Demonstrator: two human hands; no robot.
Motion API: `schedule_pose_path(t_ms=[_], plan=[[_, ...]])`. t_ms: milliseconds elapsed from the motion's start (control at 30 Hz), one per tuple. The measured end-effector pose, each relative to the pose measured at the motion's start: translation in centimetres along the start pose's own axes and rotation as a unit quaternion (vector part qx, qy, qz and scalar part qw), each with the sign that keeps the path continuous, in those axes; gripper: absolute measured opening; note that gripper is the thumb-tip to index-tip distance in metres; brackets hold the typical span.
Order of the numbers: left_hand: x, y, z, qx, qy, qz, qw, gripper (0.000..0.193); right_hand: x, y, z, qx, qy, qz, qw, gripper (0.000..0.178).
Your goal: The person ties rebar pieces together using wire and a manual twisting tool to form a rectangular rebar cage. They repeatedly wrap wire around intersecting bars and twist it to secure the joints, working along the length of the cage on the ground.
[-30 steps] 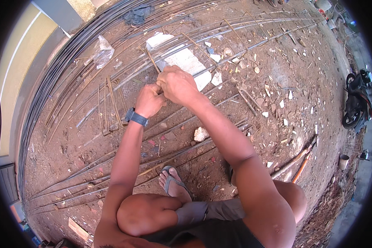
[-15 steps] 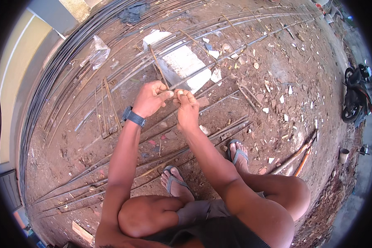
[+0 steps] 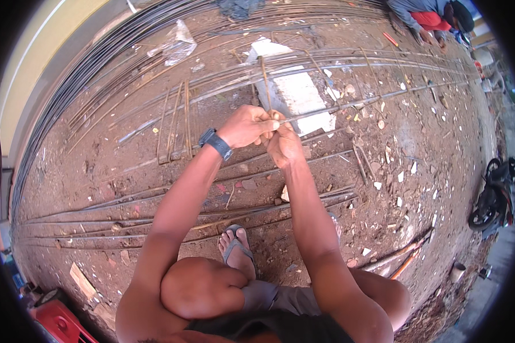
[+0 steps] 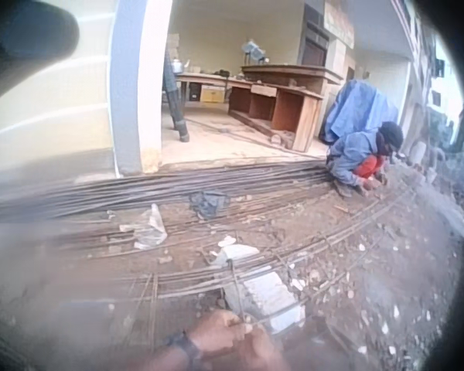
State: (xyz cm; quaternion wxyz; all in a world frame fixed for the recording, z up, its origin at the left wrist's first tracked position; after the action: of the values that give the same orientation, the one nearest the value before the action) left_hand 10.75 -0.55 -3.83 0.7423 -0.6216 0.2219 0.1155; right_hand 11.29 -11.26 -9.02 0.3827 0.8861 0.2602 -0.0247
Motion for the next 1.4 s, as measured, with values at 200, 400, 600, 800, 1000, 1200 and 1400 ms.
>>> schedule_pose_path(t_ms=[200, 400, 600, 800, 1000, 1200, 1400], plan=[[0.2, 0.7, 0.0, -0.073, 0.018, -0.020, 0.997, 0.021, -4.0, 0.6, 1.8, -0.193, -0.133, -0.056, 0.971, 0.027], [0.0, 0.1, 0.5, -0.052, 0.036, 0.050, 0.997, 0.026, -5.2, 10.1, -5.0, -0.679, -0.049, 0.215, 0.700, 0.029], [0.2, 0.1, 0.0, -0.053, 0.029, 0.072, 0.996, 0.031, 1.0, 12.2, -8.5, -0.842, 0.078, -0.021, 0.533, 0.028], [-0.4, -0.1, 0.3, -0.037, 0.023, 0.056, 0.997, 0.032, 3.0, 10.5, -8.4, -0.811, 0.147, -0.060, 0.564, 0.024], [0.0, 1.1, 1.0, -0.058, 0.070, 0.027, 0.995, 0.034, -1.3, 9.2, -8.6, -0.818, 0.044, 0.153, 0.553, 0.017], [-0.5, 0.1, 0.5, -0.068, 0.075, 0.036, 0.994, 0.030, -5.6, 8.3, -6.3, -0.730, -0.071, 0.335, 0.592, 0.012], [-0.4, 0.2, 0.9, -0.034, 0.045, 0.045, 0.997, 0.025, -8.3, 6.3, -5.1, -0.755, -0.070, 0.156, 0.633, 0.019]])
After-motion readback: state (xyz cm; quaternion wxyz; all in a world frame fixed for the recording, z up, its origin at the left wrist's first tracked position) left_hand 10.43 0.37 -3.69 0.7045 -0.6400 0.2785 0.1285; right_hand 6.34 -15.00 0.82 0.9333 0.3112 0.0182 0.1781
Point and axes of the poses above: each hand's wrist, its own x-axis towards the middle knuckle, its own z-axis out of the back of the hand, y = z × x, the point moved 8 cm from there along x, towards the middle knuckle, and after that the axes turned 7 degrees about z, right-handed, at the moved point
